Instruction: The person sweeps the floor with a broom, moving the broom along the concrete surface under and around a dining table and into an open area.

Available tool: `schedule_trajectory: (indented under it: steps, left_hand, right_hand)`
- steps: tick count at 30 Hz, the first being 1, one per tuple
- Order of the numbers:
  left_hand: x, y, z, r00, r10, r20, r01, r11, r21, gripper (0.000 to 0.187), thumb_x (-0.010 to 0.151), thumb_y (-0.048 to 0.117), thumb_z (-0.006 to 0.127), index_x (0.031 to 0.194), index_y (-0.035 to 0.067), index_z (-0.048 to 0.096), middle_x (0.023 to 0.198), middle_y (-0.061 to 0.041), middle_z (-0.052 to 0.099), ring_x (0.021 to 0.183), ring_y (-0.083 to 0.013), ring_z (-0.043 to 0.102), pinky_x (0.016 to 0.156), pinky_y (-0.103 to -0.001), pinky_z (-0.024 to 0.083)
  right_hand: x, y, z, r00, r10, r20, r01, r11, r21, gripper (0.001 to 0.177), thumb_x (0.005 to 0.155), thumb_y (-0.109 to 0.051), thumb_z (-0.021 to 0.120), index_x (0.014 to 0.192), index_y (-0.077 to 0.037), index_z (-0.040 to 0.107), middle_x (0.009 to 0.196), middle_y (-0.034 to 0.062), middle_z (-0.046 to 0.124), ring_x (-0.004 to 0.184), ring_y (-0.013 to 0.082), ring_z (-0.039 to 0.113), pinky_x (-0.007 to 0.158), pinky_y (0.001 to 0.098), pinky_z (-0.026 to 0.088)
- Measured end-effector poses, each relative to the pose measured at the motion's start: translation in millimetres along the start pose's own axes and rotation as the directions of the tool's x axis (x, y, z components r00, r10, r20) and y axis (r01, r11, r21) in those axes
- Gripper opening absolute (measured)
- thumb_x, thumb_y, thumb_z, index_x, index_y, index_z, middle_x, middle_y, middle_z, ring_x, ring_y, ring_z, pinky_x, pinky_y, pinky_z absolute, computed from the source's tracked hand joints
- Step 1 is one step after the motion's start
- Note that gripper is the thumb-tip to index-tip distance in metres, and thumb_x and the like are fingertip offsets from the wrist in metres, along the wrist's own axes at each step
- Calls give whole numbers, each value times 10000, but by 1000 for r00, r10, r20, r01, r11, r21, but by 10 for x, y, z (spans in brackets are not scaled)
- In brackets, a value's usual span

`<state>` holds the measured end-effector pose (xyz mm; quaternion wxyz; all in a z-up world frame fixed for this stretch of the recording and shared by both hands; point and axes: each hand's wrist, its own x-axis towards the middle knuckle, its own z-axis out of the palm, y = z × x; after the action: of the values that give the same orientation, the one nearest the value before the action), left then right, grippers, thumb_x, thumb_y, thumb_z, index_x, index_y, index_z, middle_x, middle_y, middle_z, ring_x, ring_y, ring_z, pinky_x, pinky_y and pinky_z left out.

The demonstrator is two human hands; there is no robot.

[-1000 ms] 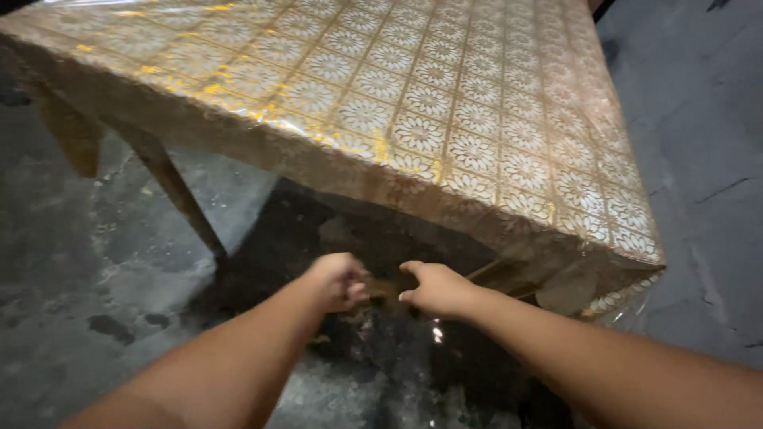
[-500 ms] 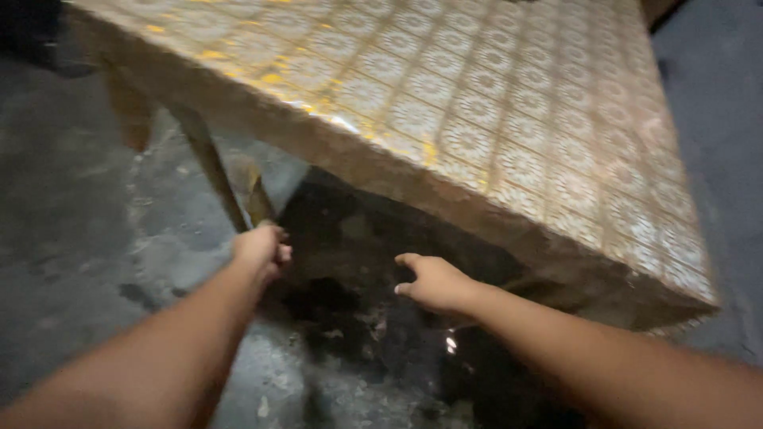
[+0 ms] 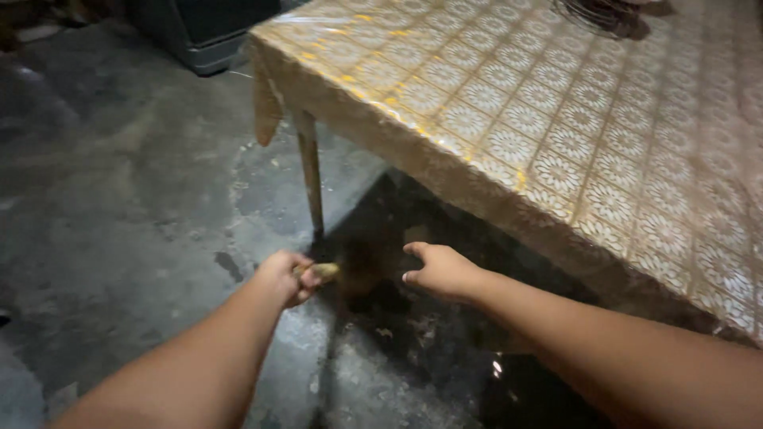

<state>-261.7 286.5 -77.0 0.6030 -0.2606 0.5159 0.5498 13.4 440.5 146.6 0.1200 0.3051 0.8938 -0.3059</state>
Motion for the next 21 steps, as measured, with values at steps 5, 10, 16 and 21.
schedule_trajectory:
  steps: [5, 10, 16, 21]
  left_hand:
    - [-207, 505, -788, 961, 169, -217, -157, 985, 71, 83, 862, 68, 561, 922, 20, 591, 689, -68, 543, 455, -133, 475, 401, -254, 412]
    - [-774, 632, -507, 983, 185, 9, -185, 977, 107, 94, 843, 14, 541, 808, 86, 491, 612, -34, 458, 434, -147, 450, 358, -248, 400]
    - [-2005, 186, 296, 993, -66, 97, 55, 992, 110, 90, 801, 64, 631, 837, 31, 556, 680, -90, 599, 526, -214, 616, 506, -321, 589]
    - [-2424, -14, 437, 931, -253, 264, 255, 967, 26, 94, 803, 15, 600, 871, -18, 543, 684, -89, 576, 520, -196, 614, 473, -287, 580]
  right_hand:
    - [133, -140, 79, 999, 29, 37, -31, 997, 70, 691, 825, -290, 718, 1458, -112, 505, 1372, 168, 641, 1212, 331, 659, 1029, 392, 516]
    - [311, -176, 251, 988, -151, -15, 152, 988, 32, 672, 825, -295, 743, 1422, -76, 528, 1433, 162, 586, 1340, 310, 554, 1112, 383, 435]
    - [352, -459, 262, 989, -143, 23, 143, 990, 4, 677, 825, -301, 728, 1437, -94, 524, 1430, 162, 587, 1339, 317, 554, 1107, 382, 444]
    - [514, -600, 262, 982, -189, 15, 190, 981, -28, 689, 820, -296, 732, 1441, -84, 520, 1417, 174, 600, 1319, 316, 581, 1093, 379, 461]
